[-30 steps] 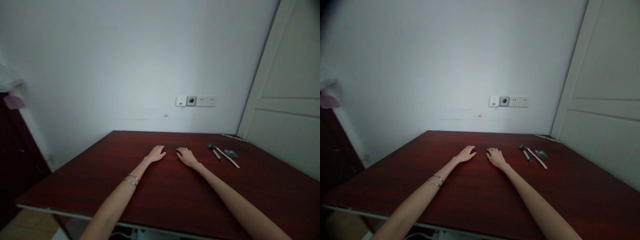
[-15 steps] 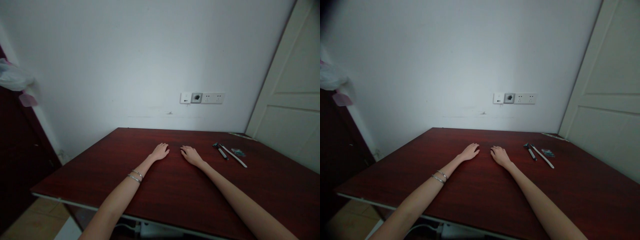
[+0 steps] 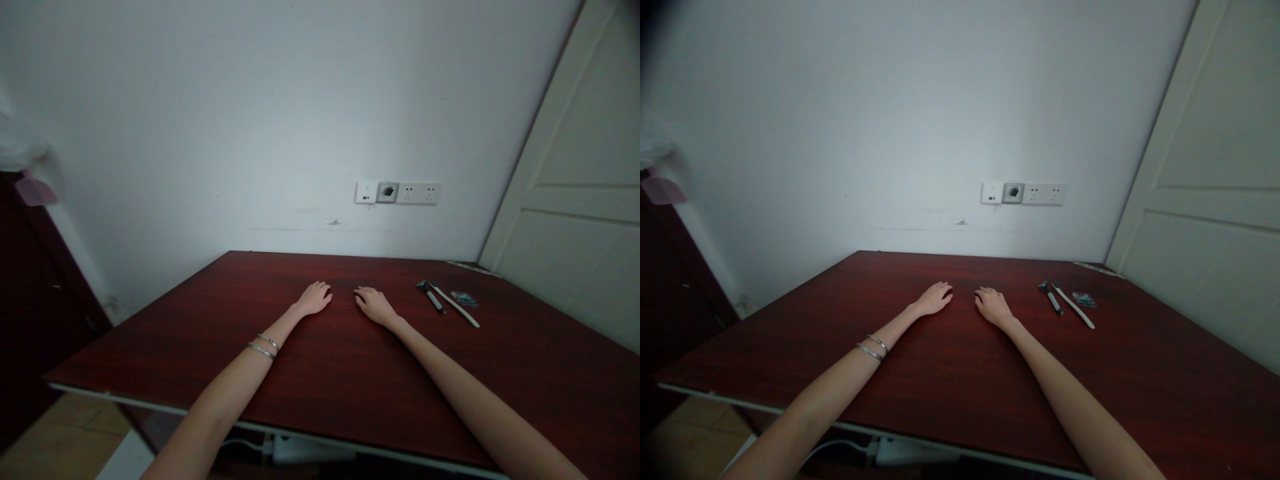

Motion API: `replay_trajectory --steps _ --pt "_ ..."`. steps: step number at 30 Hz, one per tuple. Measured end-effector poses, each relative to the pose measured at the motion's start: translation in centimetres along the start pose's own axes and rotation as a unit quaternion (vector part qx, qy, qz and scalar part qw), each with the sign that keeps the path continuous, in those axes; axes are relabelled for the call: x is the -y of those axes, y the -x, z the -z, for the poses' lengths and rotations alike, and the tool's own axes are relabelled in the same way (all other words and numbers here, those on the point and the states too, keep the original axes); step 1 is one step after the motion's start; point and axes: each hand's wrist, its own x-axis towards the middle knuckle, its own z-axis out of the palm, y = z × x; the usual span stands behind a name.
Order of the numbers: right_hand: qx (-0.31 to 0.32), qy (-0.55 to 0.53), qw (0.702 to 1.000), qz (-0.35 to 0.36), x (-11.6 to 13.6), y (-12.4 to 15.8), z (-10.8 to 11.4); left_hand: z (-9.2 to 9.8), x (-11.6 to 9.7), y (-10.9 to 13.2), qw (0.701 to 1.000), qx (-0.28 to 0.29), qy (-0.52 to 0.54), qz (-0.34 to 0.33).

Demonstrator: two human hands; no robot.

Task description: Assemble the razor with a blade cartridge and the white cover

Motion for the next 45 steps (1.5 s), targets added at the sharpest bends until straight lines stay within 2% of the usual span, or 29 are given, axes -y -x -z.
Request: replay_trajectory --steps 10,14,16,19,22,24,26,29,33,41,45 --pt "-0.003 0.001 1.000 -0.003 0.5 0.2 0.7 -0.3 0.3 -0.3 1.000 -0.013 -0.004 -0.002" --pt "0.021 -0.071 0.997 0.008 -0.4 -0.5 1.5 0.0 0.2 -0.2 1.000 -0.015 0.000 -0.008" --pt "0.010 -0.107 0.994 -0.005 -1.5 -0.8 2.4 0.1 0.1 -0.1 1.000 -0.014 0.003 -0.008" --pt "-0.038 -0.097 0.991 -0.084 -4.1 -0.7 4.6 0.4 0.0 0.0 1.000 -0.009 0.006 -0.008" --pt "-0.074 -0.029 0.978 -0.191 -7.5 0.4 7.2 0.6 -0.1 -0.1 1.000 -0.007 0.005 -0.007" --pt "-0.077 0.021 0.965 -0.251 -9.6 1.6 8.6 0.7 -0.2 -0.1 1.000 -0.009 0.006 -0.002" --pt "-0.053 0.056 0.948 -0.307 -11.2 2.8 9.3 0.8 -0.4 -0.2 1.000 -0.017 0.010 0.010" --pt "0.003 0.084 0.936 -0.343 -12.3 4.2 9.0 0.9 -1.0 -0.6 0.998 -0.036 0.013 0.048" --pt "0.040 0.096 0.937 -0.334 -12.1 4.8 7.6 1.0 -2.1 -1.3 0.993 -0.047 -0.005 0.109" --pt "0.046 0.096 0.937 -0.334 -12.7 5.0 6.9 1.4 -3.3 -2.1 0.985 -0.042 -0.001 0.168" --pt "0.027 0.083 0.946 -0.312 -12.9 5.2 6.7 2.3 -3.9 -2.1 0.980 -0.057 0.023 0.190"
